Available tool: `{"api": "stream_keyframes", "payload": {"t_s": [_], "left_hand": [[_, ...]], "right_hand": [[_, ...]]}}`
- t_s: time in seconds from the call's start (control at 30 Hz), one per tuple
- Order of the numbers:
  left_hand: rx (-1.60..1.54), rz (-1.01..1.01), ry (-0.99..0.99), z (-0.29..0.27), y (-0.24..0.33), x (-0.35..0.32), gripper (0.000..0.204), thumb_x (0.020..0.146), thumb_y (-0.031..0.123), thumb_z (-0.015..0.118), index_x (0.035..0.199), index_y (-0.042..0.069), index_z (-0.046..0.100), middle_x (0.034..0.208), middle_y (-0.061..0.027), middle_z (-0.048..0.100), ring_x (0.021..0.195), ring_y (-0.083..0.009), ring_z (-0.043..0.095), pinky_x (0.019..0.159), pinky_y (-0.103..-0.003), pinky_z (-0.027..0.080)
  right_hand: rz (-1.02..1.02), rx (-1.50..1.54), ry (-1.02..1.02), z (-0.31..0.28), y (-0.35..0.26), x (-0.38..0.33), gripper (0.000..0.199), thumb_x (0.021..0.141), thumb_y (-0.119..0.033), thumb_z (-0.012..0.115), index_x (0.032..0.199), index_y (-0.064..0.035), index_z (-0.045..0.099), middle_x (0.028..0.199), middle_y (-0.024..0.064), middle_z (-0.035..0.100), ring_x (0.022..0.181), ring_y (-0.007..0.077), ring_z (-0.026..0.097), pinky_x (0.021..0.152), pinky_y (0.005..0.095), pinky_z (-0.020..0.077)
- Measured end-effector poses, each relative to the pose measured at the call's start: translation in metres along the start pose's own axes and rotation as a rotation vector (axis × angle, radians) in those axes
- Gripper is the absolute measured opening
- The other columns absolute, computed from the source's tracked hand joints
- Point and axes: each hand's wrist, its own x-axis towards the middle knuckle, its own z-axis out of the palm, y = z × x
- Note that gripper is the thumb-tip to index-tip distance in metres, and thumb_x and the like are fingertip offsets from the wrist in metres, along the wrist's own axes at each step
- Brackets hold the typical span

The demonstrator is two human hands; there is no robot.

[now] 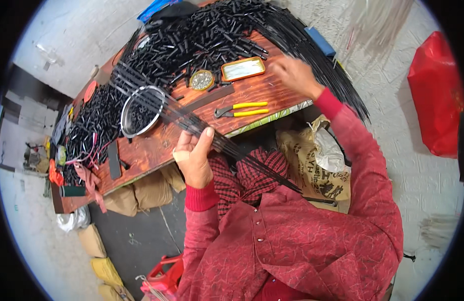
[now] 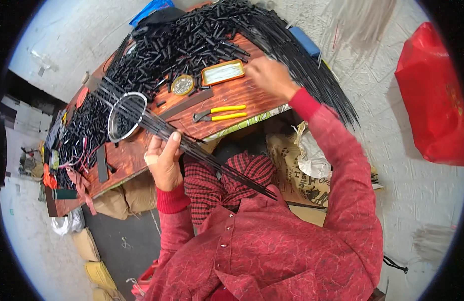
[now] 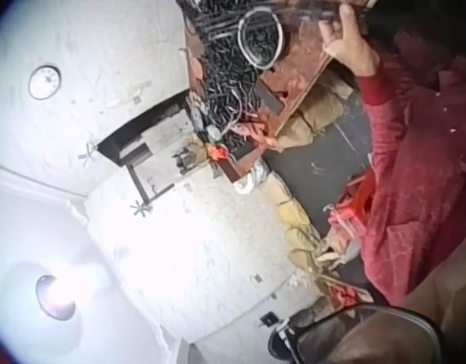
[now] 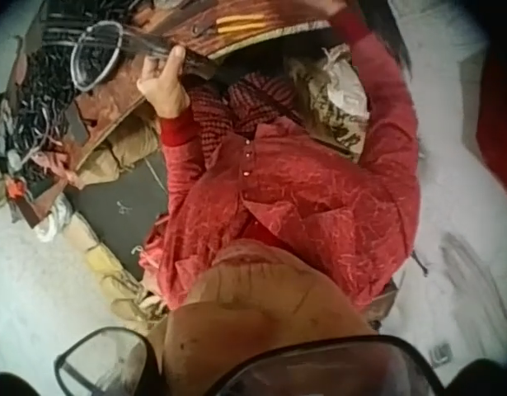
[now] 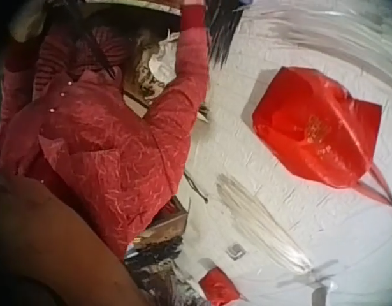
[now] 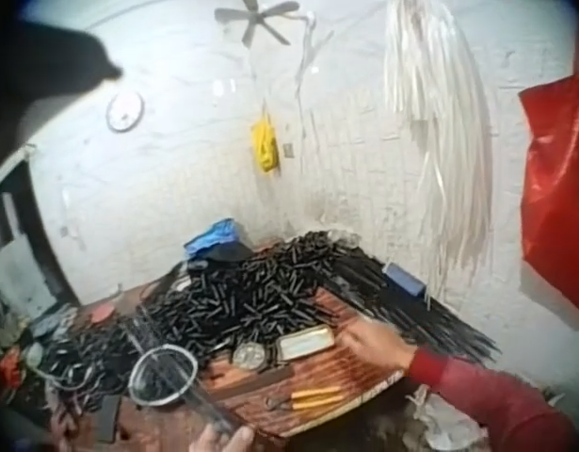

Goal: Manually assembling and processing small black components using pliers on a factory workbench.

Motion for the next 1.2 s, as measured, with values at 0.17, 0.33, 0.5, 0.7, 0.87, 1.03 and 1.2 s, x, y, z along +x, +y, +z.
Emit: {"api": "stream_keyframes", "payload": {"t_s": [0.17, 0.33, 0.5, 0.7, 0.87, 1.03, 1.2], "left_hand": [[0.007, 0.019, -0.027, 0.0, -0.002, 0.002, 0.021, 0.087, -0.001, 0.071, 0.106, 0.002, 0.063, 0.098, -0.0016, 0.068, 0.085, -0.0077, 0.062, 0.078, -0.022, 0.048], [0.038, 0.078, -0.007, 0.001, 0.003, -0.014, 0.017, 0.09, 0.001, 0.069, 0.106, 0.001, 0.063, 0.096, -0.0047, 0.069, 0.075, -0.0091, 0.063, 0.07, -0.025, 0.053], [0.315, 0.032, -0.198, -0.027, 0.028, -0.023, 0.017, 0.098, 0.014, 0.061, 0.093, -0.002, 0.065, 0.084, -0.0082, 0.07, 0.067, -0.013, 0.065, 0.056, -0.027, 0.054], [0.102, 0.129, -0.086, -0.074, 0.057, -0.001, 0.048, 0.104, 0.037, 0.047, 0.128, -0.003, 0.056, 0.112, -0.0153, 0.067, 0.097, -0.0215, 0.064, 0.088, -0.034, 0.052], [-0.318, -0.082, -0.486, -0.051, 0.042, 0.006, 0.049, 0.105, 0.029, 0.042, 0.145, 0.001, 0.038, 0.142, -0.0198, 0.051, 0.129, -0.0358, 0.05, 0.113, -0.049, 0.036], [-0.258, -0.199, -0.553, -0.037, 0.025, -0.002, 0.049, 0.104, 0.03, 0.045, 0.141, -0.001, 0.042, 0.137, -0.0216, 0.055, 0.125, -0.0334, 0.054, 0.109, -0.046, 0.041], [-0.24, -0.365, -0.66, -0.029, 0.007, -0.012, 0.058, 0.105, 0.042, 0.037, 0.143, -0.002, 0.039, 0.138, -0.0249, 0.052, 0.127, -0.0341, 0.053, 0.109, -0.045, 0.042]], "right_hand": [[-0.049, 1.092, -0.803, 0.018, -0.101, -0.076, 0.052, 0.105, -0.044, 0.042, 0.121, 0.0027, 0.06, 0.103, 0.0098, 0.068, 0.091, 0.0189, 0.067, 0.085, 0.0339, 0.0533], [0.151, 1.346, -0.846, 0.018, -0.157, -0.102, 0.045, 0.105, -0.043, 0.042, 0.105, -0.0007, 0.058, 0.083, 0.0058, 0.064, 0.066, 0.0099, 0.059, 0.06, 0.0209, 0.048], [0.174, 1.379, -0.745, 0.012, -0.161, -0.113, 0.035, 0.106, -0.032, 0.042, 0.097, -0.0017, 0.058, 0.068, -0.0027, 0.049, 0.053, 0.0042, 0.039, 0.046, 0.0205, 0.0327], [0.111, 1.206, -0.787, -0.011, -0.171, -0.127, 0.033, 0.106, -0.031, 0.043, 0.094, -0.0045, 0.059, 0.067, -0.0053, 0.05, 0.054, 0.0038, 0.042, 0.048, 0.0193, 0.0358], [0.158, 1.154, -1.0, -0.013, -0.176, -0.132, 0.04, 0.105, -0.039, 0.045, 0.1, -0.0023, 0.058, 0.069, -0.0036, 0.051, 0.052, 0.0027, 0.043, 0.045, 0.0176, 0.0353], [0.302, 1.425, -1.096, -0.001, -0.17, -0.131, 0.041, 0.104, -0.04, 0.047, 0.105, -0.0001, 0.057, 0.072, 0.0, 0.054, 0.053, 0.006, 0.049, 0.046, 0.0201, 0.0416], [0.403, 1.473, -1.107, 0.014, -0.175, -0.124, 0.041, 0.102, -0.04, 0.053, 0.108, 0.0, 0.058, 0.075, 0.0007, 0.056, 0.057, 0.0072, 0.051, 0.05, 0.0212, 0.0435]]}}
